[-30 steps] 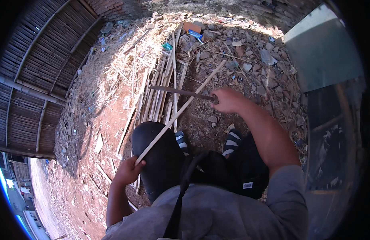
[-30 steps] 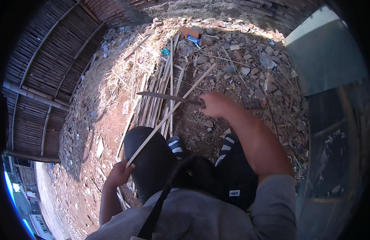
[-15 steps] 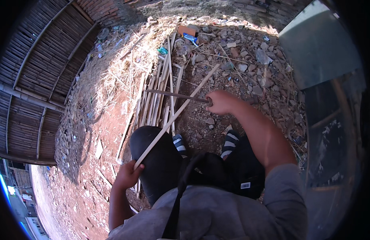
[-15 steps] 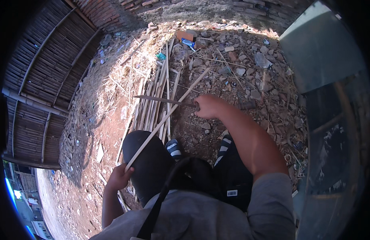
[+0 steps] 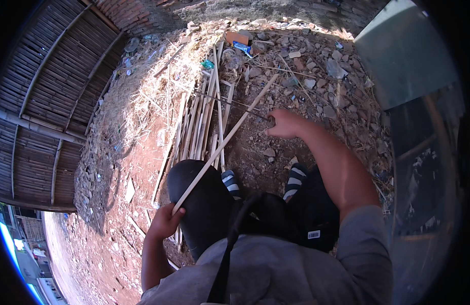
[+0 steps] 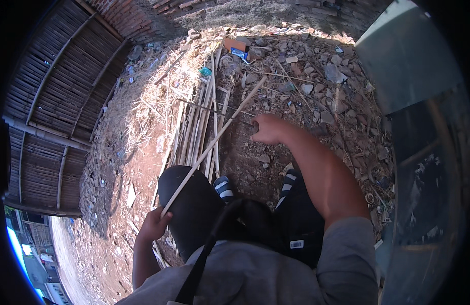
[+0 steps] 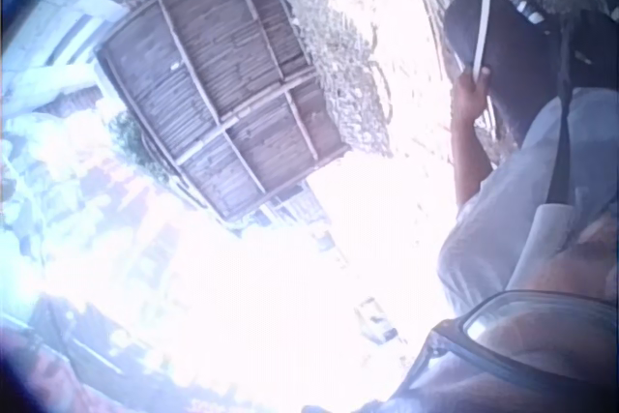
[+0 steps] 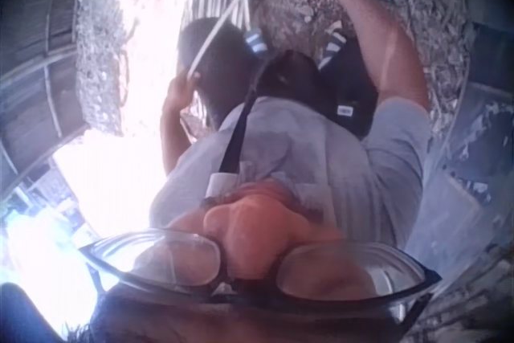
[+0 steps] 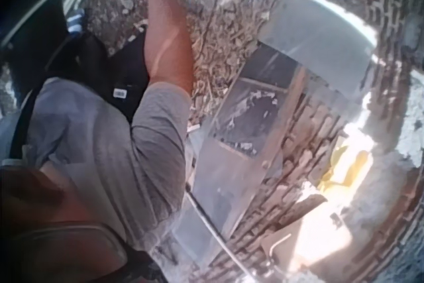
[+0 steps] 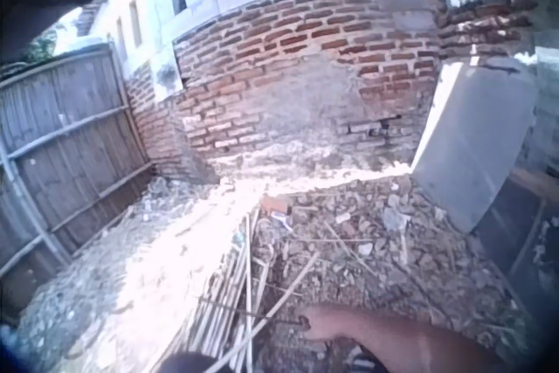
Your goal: The person sits on the ground and uses a machete to split long bamboo poles into thin strips. They hold the pole with their left hand and repeatedly strike it with the machete in their right hand to separate the sections.
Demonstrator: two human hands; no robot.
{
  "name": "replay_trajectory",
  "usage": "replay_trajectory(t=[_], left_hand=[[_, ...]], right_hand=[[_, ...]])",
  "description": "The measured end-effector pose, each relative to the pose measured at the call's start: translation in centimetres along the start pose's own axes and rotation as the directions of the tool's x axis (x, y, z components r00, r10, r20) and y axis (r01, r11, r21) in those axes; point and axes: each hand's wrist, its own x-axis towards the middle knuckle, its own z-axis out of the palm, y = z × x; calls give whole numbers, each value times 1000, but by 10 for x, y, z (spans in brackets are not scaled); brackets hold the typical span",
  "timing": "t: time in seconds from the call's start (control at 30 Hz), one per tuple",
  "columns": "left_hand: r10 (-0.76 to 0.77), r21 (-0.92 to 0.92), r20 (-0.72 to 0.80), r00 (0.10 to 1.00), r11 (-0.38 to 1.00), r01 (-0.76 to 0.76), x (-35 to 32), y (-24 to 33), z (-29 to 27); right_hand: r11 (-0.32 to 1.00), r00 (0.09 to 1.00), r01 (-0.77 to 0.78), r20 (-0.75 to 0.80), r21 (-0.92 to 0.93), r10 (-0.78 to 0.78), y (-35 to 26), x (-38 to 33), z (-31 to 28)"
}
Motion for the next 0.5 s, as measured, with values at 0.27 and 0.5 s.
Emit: replay_trajectory(t=[0.27,0.5], left_hand=[[-18,-46,-20,1000,999,17,-6,0,-1],[-17,45,-16,1000,999,18,-4,11,-3]], right_hand=[[994,996,87,34,-68,-85,-15,7,-5],[992,992,-123,-44,-30,122,10,5,-7]])
